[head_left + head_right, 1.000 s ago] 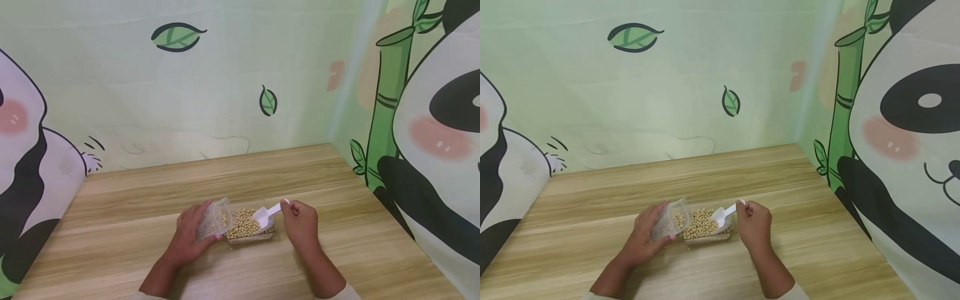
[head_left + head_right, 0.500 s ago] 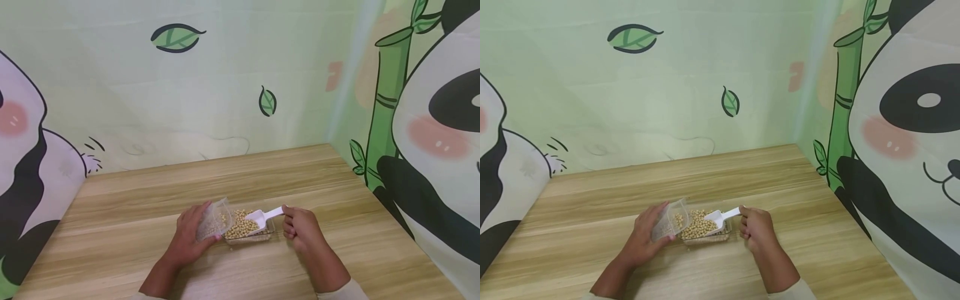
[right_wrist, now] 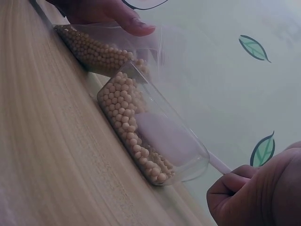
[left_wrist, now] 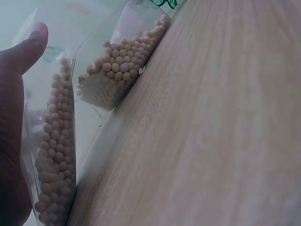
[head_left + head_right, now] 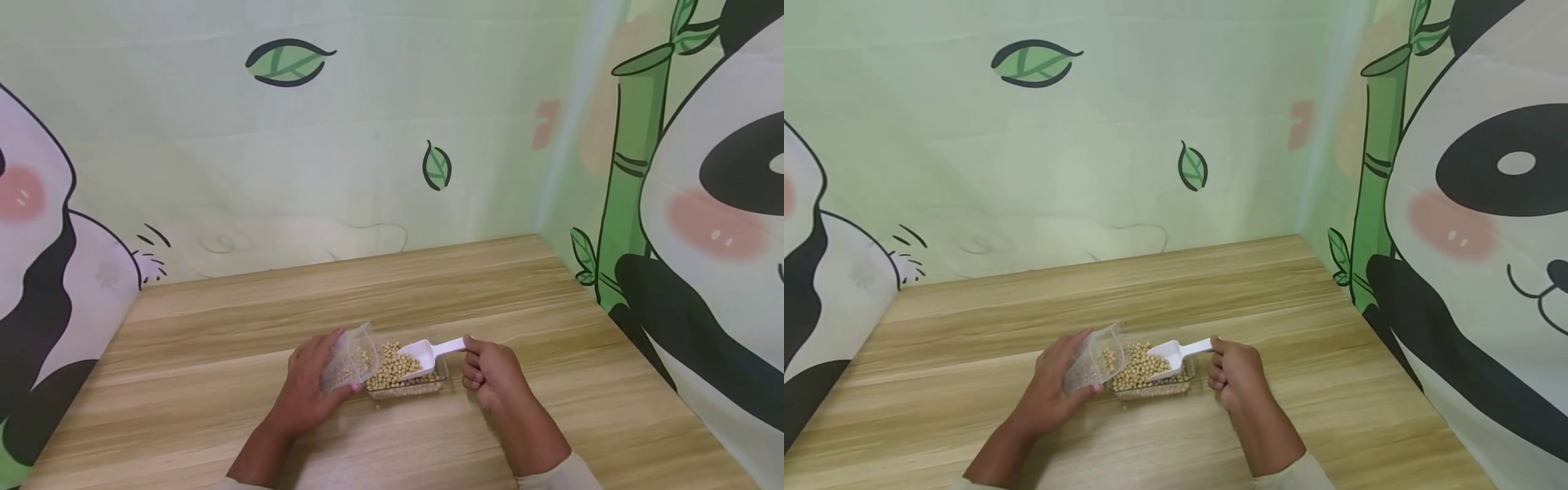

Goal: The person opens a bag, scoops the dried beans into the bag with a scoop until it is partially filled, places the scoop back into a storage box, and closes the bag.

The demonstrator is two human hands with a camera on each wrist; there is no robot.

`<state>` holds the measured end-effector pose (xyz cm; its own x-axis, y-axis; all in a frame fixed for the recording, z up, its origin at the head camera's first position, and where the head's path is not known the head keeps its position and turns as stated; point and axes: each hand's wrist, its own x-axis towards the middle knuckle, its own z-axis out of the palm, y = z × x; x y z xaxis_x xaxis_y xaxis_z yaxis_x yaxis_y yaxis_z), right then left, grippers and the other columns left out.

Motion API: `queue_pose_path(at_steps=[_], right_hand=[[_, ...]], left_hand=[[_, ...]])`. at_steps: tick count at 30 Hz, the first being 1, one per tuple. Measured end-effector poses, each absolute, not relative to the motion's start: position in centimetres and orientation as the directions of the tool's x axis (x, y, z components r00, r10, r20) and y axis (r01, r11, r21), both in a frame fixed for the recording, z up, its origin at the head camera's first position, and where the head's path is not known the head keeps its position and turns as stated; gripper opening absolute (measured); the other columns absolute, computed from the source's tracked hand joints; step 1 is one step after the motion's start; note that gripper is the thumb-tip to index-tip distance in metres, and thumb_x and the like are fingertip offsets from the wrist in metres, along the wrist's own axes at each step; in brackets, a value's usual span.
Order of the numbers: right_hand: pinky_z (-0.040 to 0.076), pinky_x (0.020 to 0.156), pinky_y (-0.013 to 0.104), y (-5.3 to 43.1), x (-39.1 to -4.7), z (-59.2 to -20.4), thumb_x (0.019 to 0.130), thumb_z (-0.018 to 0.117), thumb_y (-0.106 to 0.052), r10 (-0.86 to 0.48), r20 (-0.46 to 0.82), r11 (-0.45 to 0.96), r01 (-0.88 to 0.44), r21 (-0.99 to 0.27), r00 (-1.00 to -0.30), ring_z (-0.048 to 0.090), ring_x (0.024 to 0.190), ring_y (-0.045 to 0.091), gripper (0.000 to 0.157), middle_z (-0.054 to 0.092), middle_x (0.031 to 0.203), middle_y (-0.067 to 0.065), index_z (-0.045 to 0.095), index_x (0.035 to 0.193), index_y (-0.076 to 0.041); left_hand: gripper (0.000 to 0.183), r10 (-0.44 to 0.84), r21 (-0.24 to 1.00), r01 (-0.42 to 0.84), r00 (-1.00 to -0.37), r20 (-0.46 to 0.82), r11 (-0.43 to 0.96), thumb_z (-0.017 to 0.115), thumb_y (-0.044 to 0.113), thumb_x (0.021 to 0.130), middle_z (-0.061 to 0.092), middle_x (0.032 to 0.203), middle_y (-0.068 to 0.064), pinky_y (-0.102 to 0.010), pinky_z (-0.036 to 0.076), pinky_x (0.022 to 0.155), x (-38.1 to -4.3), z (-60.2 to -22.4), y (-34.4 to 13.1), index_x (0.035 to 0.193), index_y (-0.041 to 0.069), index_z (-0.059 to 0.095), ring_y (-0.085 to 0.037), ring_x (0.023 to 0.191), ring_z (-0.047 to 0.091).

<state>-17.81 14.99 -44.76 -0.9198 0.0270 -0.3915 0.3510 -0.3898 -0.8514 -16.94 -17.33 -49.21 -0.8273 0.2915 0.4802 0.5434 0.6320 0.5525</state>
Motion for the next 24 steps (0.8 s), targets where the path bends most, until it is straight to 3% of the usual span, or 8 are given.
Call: queue_pose_path(at_steps=[17, 24], right_hand=[[0.024, 0.050, 0.016, 15.46, -17.86, -44.96, 0.118, 0.041, -0.018, -0.079, -0.413, -0.519, 0.391, -0.760, -0.907, 0.028, 0.046, 0.001, 0.035, 0.030, 0.054, -0.012, 0.053, 0.086, -0.009], [0.024, 0.048, 0.016, 15.37, -17.76, -44.45, 0.118, 0.039, -0.018, -0.108, -0.398, -0.570, 0.385, -0.726, -0.911, 0.029, 0.044, 0.001, 0.039, 0.030, 0.053, -0.013, 0.052, 0.081, -0.012]], left_hand=[[0.091, 0.295, 0.543, 0.559, -0.815, 0.499, 0.627, 0.088, 0.033, 0.084, 0.064, 0.142, -0.016, -0.069, 0.031, 0.117, -16.94, -49.37, -17.35, 0.162, 0.007, 0.048, -0.037, 0.134, 0.059], [0.091, 0.299, 0.528, 0.565, -0.809, 0.506, 0.634, 0.088, 0.033, 0.084, 0.064, 0.142, -0.015, -0.069, 0.031, 0.116, -16.97, -49.41, -17.36, 0.163, 0.011, 0.047, -0.036, 0.135, 0.059]])
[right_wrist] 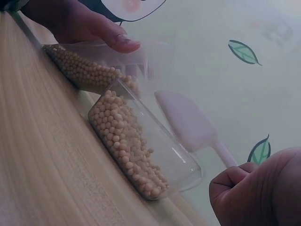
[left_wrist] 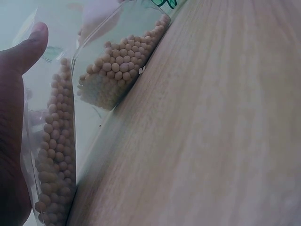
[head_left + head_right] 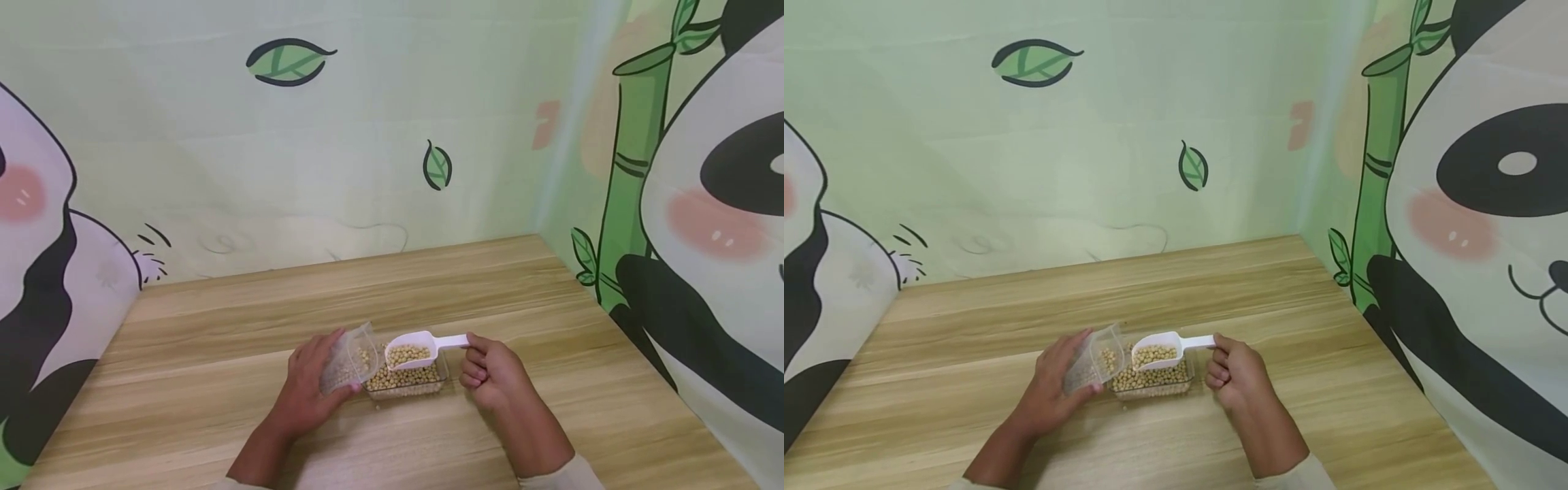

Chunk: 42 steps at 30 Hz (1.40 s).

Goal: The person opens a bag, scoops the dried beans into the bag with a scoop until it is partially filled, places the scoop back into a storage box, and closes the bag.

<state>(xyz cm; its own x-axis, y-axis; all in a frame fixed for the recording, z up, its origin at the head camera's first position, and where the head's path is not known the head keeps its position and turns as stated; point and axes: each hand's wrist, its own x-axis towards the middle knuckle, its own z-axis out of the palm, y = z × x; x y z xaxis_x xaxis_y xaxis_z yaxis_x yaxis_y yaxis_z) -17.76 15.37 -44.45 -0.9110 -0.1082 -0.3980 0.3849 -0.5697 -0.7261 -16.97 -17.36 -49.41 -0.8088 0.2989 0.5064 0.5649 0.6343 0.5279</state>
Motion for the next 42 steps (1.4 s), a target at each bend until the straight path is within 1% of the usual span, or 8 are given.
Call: queue_pose_path(at_steps=[6, 13, 23, 26, 30, 33, 35, 42], right_hand=[[0.022, 0.048, 0.016, 15.3, -17.5, -43.9, 0.116, 0.042, -0.017, -0.102, -0.369, -0.604, 0.353, -0.715, -0.924, 0.028, 0.043, 0.001, 0.042, 0.030, 0.052, -0.013, 0.057, 0.078, -0.012], [0.021, 0.050, 0.017, 15.2, -17.2, -43.6, 0.117, 0.044, -0.018, -0.111, -0.346, -0.596, 0.341, -0.727, -0.932, 0.028, 0.044, 0.001, 0.041, 0.030, 0.053, -0.013, 0.059, 0.080, -0.011], [0.023, 0.051, 0.017, 14.3, -17.0, -43.9, 0.119, 0.044, -0.023, -0.212, -0.257, -0.561, 0.332, -0.758, -0.943, 0.029, 0.045, 0.003, 0.035, 0.030, 0.053, -0.011, 0.058, 0.088, -0.014], [0.024, 0.051, 0.017, 14.1, -16.8, -44.0, 0.119, 0.044, -0.023, -0.231, -0.227, -0.538, 0.319, -0.780, -0.946, 0.030, 0.045, 0.003, 0.038, 0.030, 0.054, -0.011, 0.056, 0.083, -0.017], [0.023, 0.052, 0.017, 13.5, -16.4, -44.0, 0.118, 0.046, -0.021, -0.232, -0.171, -0.497, 0.268, -0.825, -0.957, 0.030, 0.046, 0.002, 0.048, 0.028, 0.056, -0.011, 0.041, 0.070, -0.019], [0.023, 0.053, 0.018, 12.9, -16.0, -44.0, 0.117, 0.050, -0.019, -0.222, -0.113, -0.452, 0.205, -0.868, -0.968, 0.030, 0.048, 0.002, 0.052, 0.027, 0.058, -0.010, 0.034, 0.067, -0.019], [0.024, 0.054, 0.019, 12.7, -15.8, -44.0, 0.116, 0.054, -0.018, -0.216, -0.074, -0.422, 0.161, -0.892, -0.974, 0.030, 0.049, 0.003, 0.052, 0.027, 0.058, -0.009, 0.035, 0.067, -0.018], [0.028, 0.055, 0.020, 12.6, -15.6, -44.3, 0.114, 0.058, -0.017, -0.204, 0.050, -0.309, 0.016, -0.951, -0.978, 0.034, 0.050, 0.003, 0.045, 0.030, 0.057, -0.010, 0.048, 0.070, -0.015]], left_hand=[[0.090, 0.300, 0.524, 0.573, -0.802, 0.516, 0.630, 0.089, 0.031, 0.083, 0.065, 0.141, -0.016, -0.070, 0.032, 0.116, -17.0, -49.3, -17.3, 0.160, 0.006, 0.049, -0.036, 0.134, 0.059], [0.090, 0.303, 0.523, 0.577, -0.799, 0.519, 0.627, 0.089, 0.031, 0.083, 0.065, 0.140, -0.015, -0.070, 0.032, 0.116, -17.0, -49.3, -17.3, 0.160, 0.006, 0.050, -0.036, 0.133, 0.059], [0.090, 0.307, 0.524, 0.584, -0.795, 0.523, 0.620, 0.089, 0.031, 0.083, 0.065, 0.140, -0.015, -0.070, 0.032, 0.115, -17.0, -49.2, -17.3, 0.159, 0.004, 0.050, -0.036, 0.133, 0.059], [0.090, 0.307, 0.525, 0.585, -0.795, 0.524, 0.618, 0.089, 0.031, 0.083, 0.065, 0.140, -0.014, -0.070, 0.032, 0.115, -17.0, -49.2, -17.3, 0.159, 0.004, 0.050, -0.035, 0.132, 0.059], [0.090, 0.307, 0.522, 0.585, -0.794, 0.525, 0.620, 0.089, 0.031, 0.083, 0.066, 0.139, -0.015, -0.070, 0.033, 0.115, -17.0, -49.2, -17.3, 0.159, 0.003, 0.050, -0.035, 0.132, 0.060], [0.090, 0.306, 0.523, 0.585, -0.794, 0.525, 0.620, 0.089, 0.031, 0.083, 0.066, 0.139, -0.015, -0.071, 0.033, 0.115, -17.0, -49.2, -17.3, 0.159, 0.004, 0.050, -0.036, 0.132, 0.060], [0.090, 0.306, 0.523, 0.585, -0.794, 0.526, 0.619, 0.089, 0.031, 0.083, 0.066, 0.140, -0.015, -0.071, 0.033, 0.115, -17.0, -49.2, -17.3, 0.159, 0.004, 0.050, -0.036, 0.132, 0.060], [0.089, 0.308, 0.509, 0.589, -0.788, 0.533, 0.628, 0.089, 0.033, 0.083, 0.066, 0.138, -0.014, -0.069, 0.035, 0.114, -17.0, -49.3, -17.3, 0.159, 0.007, 0.050, -0.034, 0.130, 0.060]])
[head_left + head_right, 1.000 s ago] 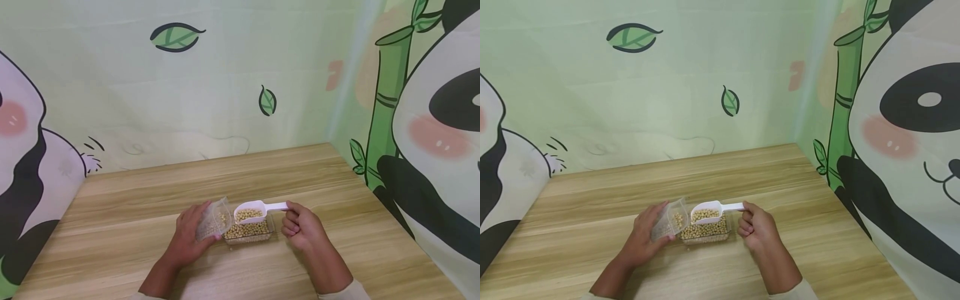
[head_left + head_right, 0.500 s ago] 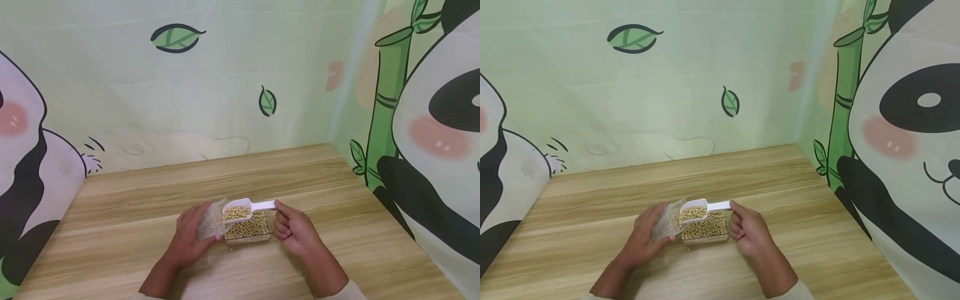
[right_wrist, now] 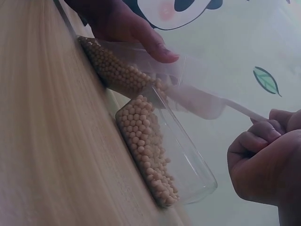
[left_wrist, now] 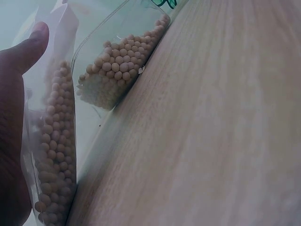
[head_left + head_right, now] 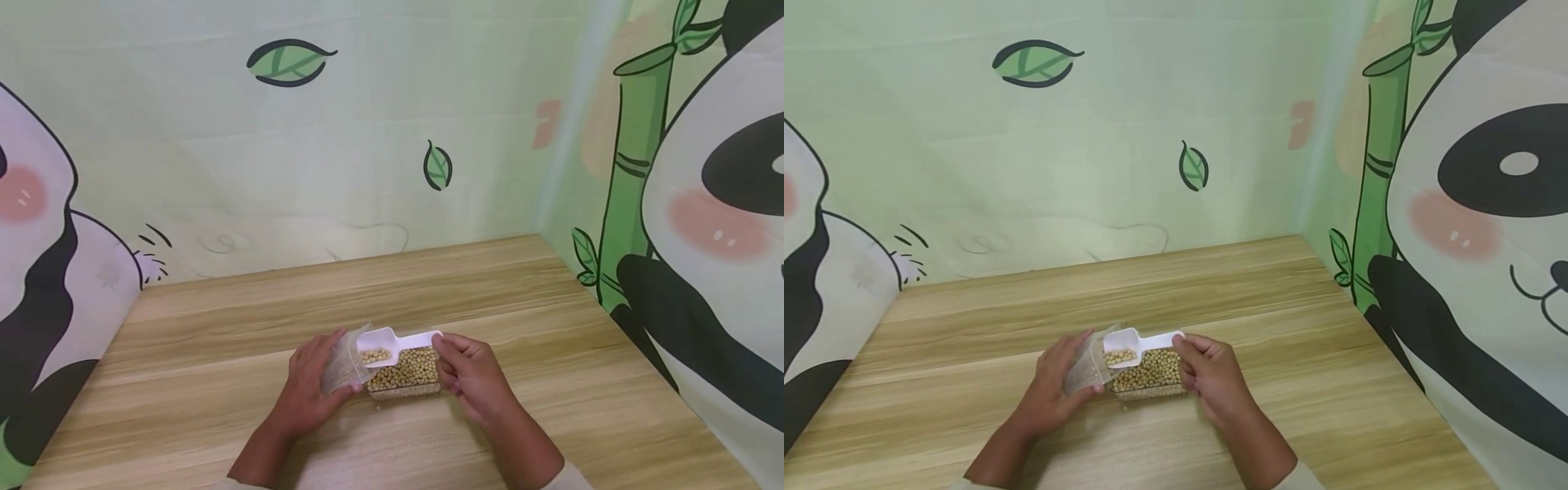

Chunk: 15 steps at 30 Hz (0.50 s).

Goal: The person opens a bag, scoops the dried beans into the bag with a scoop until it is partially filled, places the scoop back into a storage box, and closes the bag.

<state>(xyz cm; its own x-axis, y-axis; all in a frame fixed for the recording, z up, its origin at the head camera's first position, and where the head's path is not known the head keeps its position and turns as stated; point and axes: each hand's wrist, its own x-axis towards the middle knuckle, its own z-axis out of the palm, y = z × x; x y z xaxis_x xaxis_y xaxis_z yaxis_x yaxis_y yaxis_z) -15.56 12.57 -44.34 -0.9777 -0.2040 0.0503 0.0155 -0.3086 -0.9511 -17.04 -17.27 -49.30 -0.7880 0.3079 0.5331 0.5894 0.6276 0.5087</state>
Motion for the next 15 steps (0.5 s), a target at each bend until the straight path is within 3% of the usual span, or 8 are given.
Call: queue_pose_path(at_steps=[8, 15], right_hand=[[0.026, 0.056, 0.022, 12.56, -15.47, -44.24, 0.112, 0.061, -0.013, -0.163, 0.143, -0.260, -0.097, -0.961, -0.976, 0.033, 0.053, 0.005, 0.034, 0.032, 0.059, -0.008, 0.059, 0.079, -0.009], [0.023, 0.054, 0.024, 12.67, -15.35, -43.89, 0.111, 0.061, -0.010, -0.059, 0.196, -0.267, -0.174, -0.948, -0.979, 0.029, 0.055, 0.006, 0.029, 0.030, 0.061, -0.005, 0.074, 0.086, -0.018]], left_hand=[[0.089, 0.301, 0.521, 0.582, -0.795, 0.527, 0.625, 0.089, 0.032, 0.083, 0.066, 0.139, -0.014, -0.069, 0.034, 0.114, -17.02, -49.22, -17.23, 0.159, 0.007, 0.050, -0.034, 0.131, 0.061], [0.089, 0.301, 0.524, 0.580, -0.797, 0.524, 0.624, 0.089, 0.033, 0.083, 0.066, 0.141, -0.014, -0.070, 0.033, 0.115, -17.00, -49.26, -17.25, 0.158, 0.004, 0.051, -0.035, 0.132, 0.060]])
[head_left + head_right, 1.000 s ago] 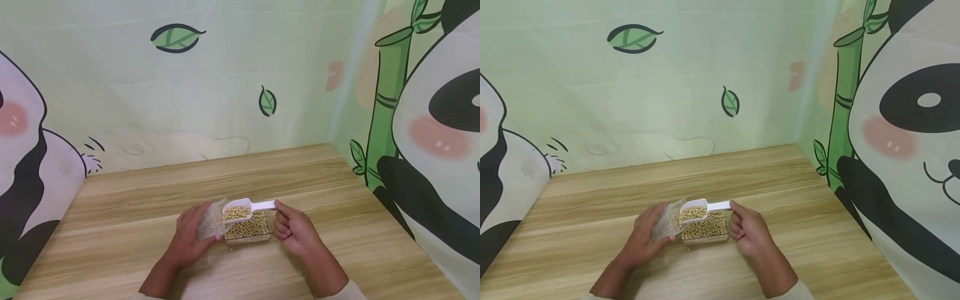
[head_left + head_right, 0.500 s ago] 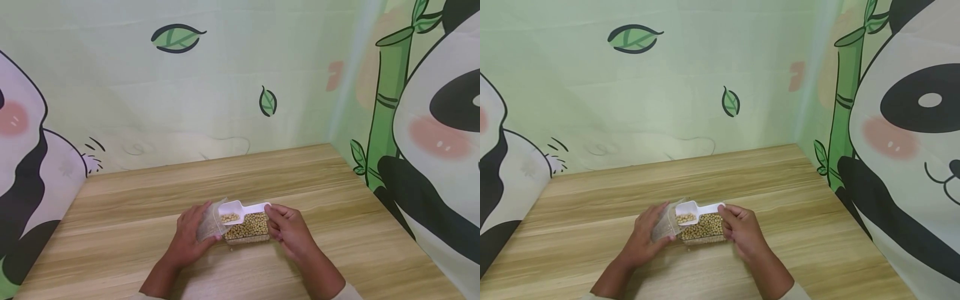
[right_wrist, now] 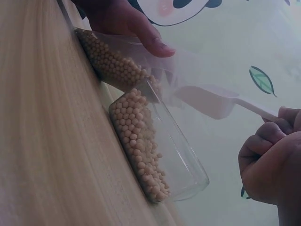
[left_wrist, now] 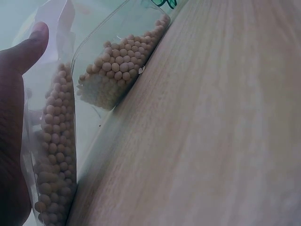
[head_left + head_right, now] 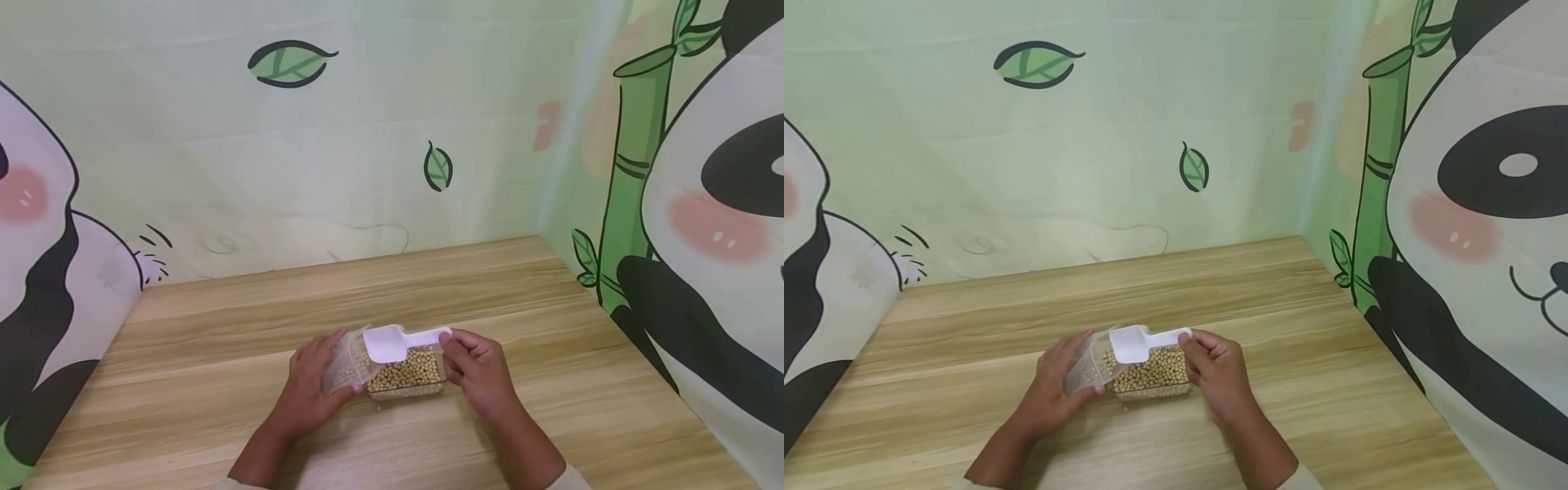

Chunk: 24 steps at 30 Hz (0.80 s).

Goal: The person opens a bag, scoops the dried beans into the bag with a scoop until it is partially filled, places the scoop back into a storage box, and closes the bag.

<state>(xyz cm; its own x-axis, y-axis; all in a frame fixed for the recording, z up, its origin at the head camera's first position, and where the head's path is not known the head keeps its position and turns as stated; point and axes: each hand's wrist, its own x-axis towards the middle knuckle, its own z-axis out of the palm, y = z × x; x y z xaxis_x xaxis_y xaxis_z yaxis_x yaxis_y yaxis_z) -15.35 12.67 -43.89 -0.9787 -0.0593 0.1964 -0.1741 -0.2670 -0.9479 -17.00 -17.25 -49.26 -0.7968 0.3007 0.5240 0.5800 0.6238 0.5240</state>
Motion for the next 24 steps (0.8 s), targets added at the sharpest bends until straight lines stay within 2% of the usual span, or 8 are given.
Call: queue_pose_path(at_steps=[5, 9, 12, 14, 18, 21, 24], right_hand=[[0.019, 0.055, 0.027, 13.2, -15.5, -43.2, 0.111, 0.061, -0.008, 0.085, 0.157, -0.337, -0.177, -0.925, -0.984, 0.022, 0.055, 0.012, 0.032, 0.023, 0.062, -0.002, 0.070, 0.081, -0.015], [0.018, 0.055, 0.028, 13.6, -15.8, -42.8, 0.109, 0.062, -0.006, 0.221, 0.137, -0.359, -0.211, -0.909, -0.966, 0.023, 0.055, 0.011, 0.030, 0.027, 0.062, -0.003, 0.072, 0.082, -0.011], [0.021, 0.053, 0.026, 13.7, -15.8, -42.7, 0.108, 0.065, -0.006, 0.302, 0.150, -0.286, -0.239, -0.928, -0.941, 0.027, 0.054, 0.008, 0.023, 0.034, 0.059, -0.005, 0.074, 0.088, 0.000], [0.024, 0.051, 0.023, 13.6, -15.7, -42.9, 0.107, 0.067, -0.008, 0.330, 0.187, -0.176, -0.255, -0.951, -0.925, 0.030, 0.053, 0.005, 0.021, 0.038, 0.057, -0.007, 0.076, 0.093, 0.005], [0.025, 0.046, 0.019, 13.1, -15.5, -43.6, 0.104, 0.071, -0.006, 0.292, 0.404, 0.118, -0.387, -0.915, -0.867, 0.032, 0.050, -0.002, 0.017, 0.042, 0.056, -0.011, 0.079, 0.094, 0.004], [0.025, 0.044, 0.017, 12.8, -15.5, -44.3, 0.099, 0.073, 0.003, 0.186, 0.636, 0.301, -0.572, -0.763, -0.749, 0.030, 0.052, -0.007, 0.013, 0.042, 0.055, -0.009, 0.079, 0.088, 0.001], [0.026, 0.044, 0.013, 12.7, -15.6, -44.8, 0.093, 0.074, 0.008, 0.061, 0.789, 0.430, -0.697, -0.573, -0.611, 0.028, 0.055, -0.010, 0.013, 0.043, 0.054, -0.007, 0.078, 0.086, -0.001]], left_hand=[[0.090, 0.311, 0.521, 0.580, -0.799, 0.515, 0.626, 0.088, 0.034, 0.085, 0.065, 0.144, -0.014, -0.071, 0.032, 0.115, -17.0, -49.4, -17.3, 0.161, 0.009, 0.048, -0.036, 0.135, 0.059], [0.090, 0.308, 0.533, 0.569, -0.809, 0.501, 0.626, 0.088, 0.035, 0.086, 0.064, 0.145, -0.014, -0.072, 0.030, 0.116, -17.0, -49.3, -17.3, 0.162, 0.012, 0.047, -0.036, 0.136, 0.059], [0.089, 0.305, 0.540, 0.565, -0.812, 0.497, 0.625, 0.088, 0.034, 0.086, 0.064, 0.145, -0.014, -0.072, 0.030, 0.117, -16.9, -49.3, -17.3, 0.162, 0.011, 0.047, -0.036, 0.136, 0.058], [0.089, 0.303, 0.541, 0.565, -0.812, 0.499, 0.622, 0.088, 0.034, 0.086, 0.064, 0.145, -0.015, -0.072, 0.030, 0.117, -16.9, -49.3, -17.3, 0.162, 0.010, 0.048, -0.037, 0.137, 0.058], [0.089, 0.303, 0.532, 0.569, -0.807, 0.507, 0.627, 0.088, 0.033, 0.085, 0.064, 0.145, -0.015, -0.072, 0.031, 0.116, -16.9, -49.4, -17.3, 0.161, 0.007, 0.049, -0.038, 0.136, 0.058], [0.089, 0.302, 0.530, 0.569, -0.807, 0.508, 0.629, 0.088, 0.033, 0.085, 0.064, 0.145, -0.015, -0.071, 0.031, 0.116, -16.9, -49.4, -17.3, 0.161, 0.008, 0.049, -0.037, 0.136, 0.058], [0.089, 0.302, 0.534, 0.567, -0.809, 0.505, 0.627, 0.088, 0.033, 0.085, 0.064, 0.145, -0.015, -0.071, 0.030, 0.117, -16.9, -49.4, -17.3, 0.161, 0.009, 0.048, -0.037, 0.137, 0.058]])
